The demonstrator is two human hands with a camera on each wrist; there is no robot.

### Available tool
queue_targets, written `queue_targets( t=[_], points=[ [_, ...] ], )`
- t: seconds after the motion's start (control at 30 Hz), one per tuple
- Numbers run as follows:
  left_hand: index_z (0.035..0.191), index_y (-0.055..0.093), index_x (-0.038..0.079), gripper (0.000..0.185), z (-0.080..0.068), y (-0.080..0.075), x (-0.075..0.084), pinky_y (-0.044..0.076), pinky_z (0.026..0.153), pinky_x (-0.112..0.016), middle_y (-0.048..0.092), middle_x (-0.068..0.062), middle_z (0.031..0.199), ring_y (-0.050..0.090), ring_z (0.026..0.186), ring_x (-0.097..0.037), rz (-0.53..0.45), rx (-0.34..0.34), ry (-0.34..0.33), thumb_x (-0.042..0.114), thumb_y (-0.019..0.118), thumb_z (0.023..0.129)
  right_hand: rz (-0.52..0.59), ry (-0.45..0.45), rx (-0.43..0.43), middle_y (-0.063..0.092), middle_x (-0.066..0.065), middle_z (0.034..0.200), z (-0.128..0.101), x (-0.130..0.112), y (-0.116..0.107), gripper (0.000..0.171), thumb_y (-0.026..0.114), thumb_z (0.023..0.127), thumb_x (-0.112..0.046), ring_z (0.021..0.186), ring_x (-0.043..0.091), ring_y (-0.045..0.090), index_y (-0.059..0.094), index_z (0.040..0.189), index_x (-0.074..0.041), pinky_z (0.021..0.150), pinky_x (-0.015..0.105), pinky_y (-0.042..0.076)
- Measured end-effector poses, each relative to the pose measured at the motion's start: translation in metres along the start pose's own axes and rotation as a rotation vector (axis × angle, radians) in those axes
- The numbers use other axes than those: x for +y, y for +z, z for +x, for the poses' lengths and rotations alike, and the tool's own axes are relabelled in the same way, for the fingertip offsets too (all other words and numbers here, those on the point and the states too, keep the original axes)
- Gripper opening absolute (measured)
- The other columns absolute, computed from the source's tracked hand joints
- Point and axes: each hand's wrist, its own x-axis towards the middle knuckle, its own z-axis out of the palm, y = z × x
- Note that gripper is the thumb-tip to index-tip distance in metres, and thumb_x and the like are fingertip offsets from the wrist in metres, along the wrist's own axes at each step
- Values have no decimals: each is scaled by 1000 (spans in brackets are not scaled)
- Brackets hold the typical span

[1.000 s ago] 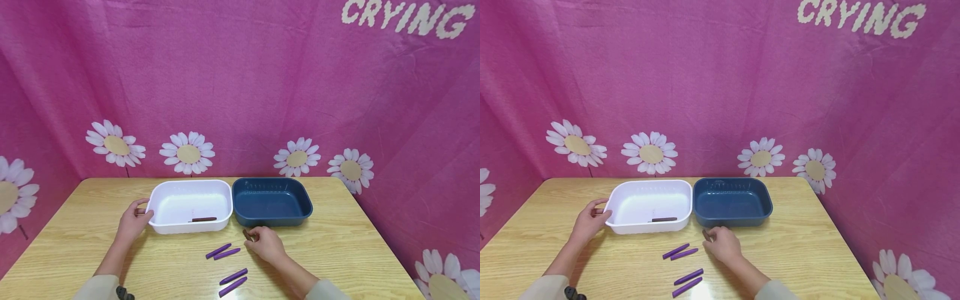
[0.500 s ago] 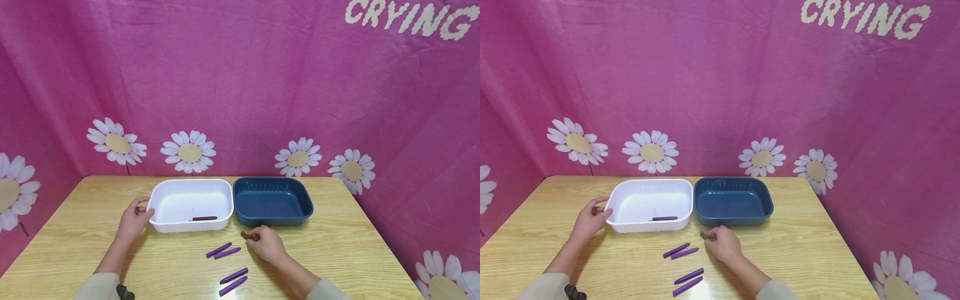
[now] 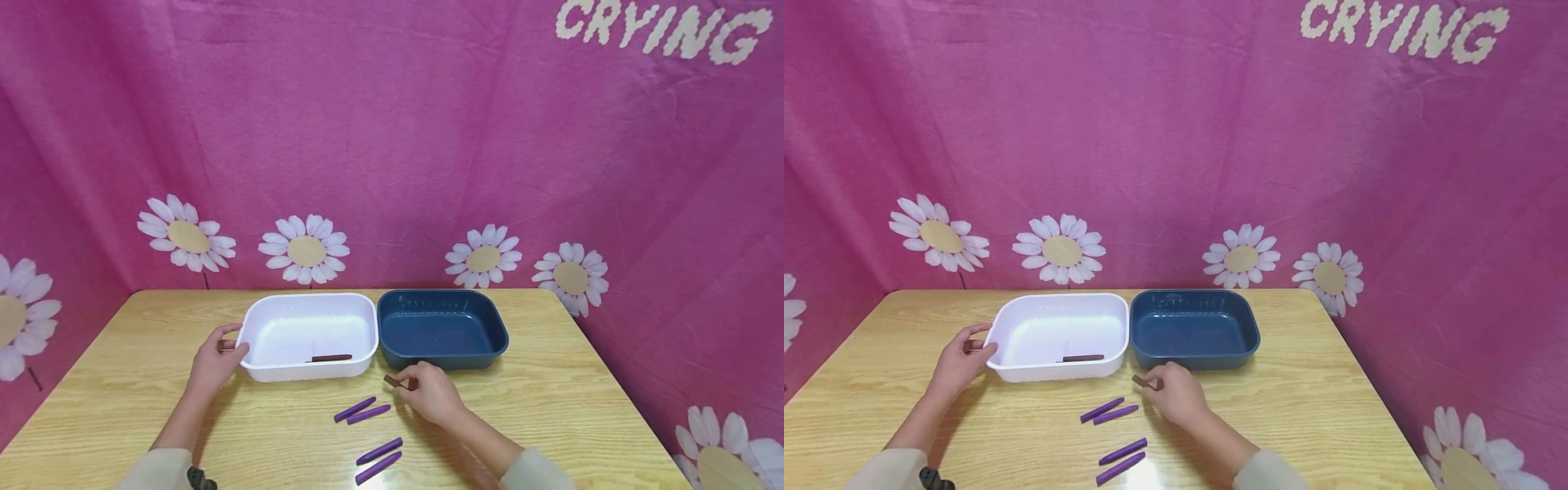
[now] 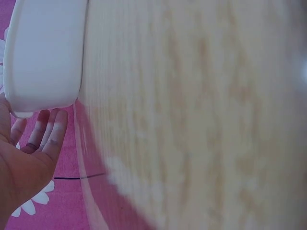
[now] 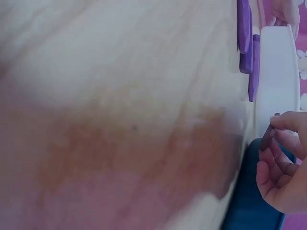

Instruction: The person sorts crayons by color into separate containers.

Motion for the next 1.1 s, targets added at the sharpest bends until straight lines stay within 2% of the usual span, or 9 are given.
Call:
queue_targets(
  t=[0.27,0.5,0.8,1.1],
  points=[
    [137,41,6,52,2,0,-1,48,63,-21,56,-28,117,59,87,-15,-6,-4,-4,20,57,90,13,-62,9,53,-7,67,6,-7,-10,13,72,79,-17,61,4,44,74,90,-13,53,19,36],
    [137,42,5,51,1,0,-1,48,62,-21,57,-28,116,57,82,-10,-5,-3,-7,19,57,90,71,-50,-1,54,-5,68,12,-15,-19,12,73,79,-15,62,7,44,74,90,-10,53,19,37],
    [136,42,5,50,1,0,-1,48,62,-19,57,-29,116,56,79,-5,-8,0,-2,18,58,90,77,-55,-9,55,-4,69,20,-24,-22,12,72,80,-17,65,8,45,74,91,-11,54,19,37],
    [136,42,5,51,1,1,0,48,62,-20,57,-28,116,56,78,-6,-17,1,-11,18,58,90,118,-57,-23,56,-4,69,29,-34,-23,10,71,80,-17,64,9,45,75,89,-12,53,19,36]
  ],
)
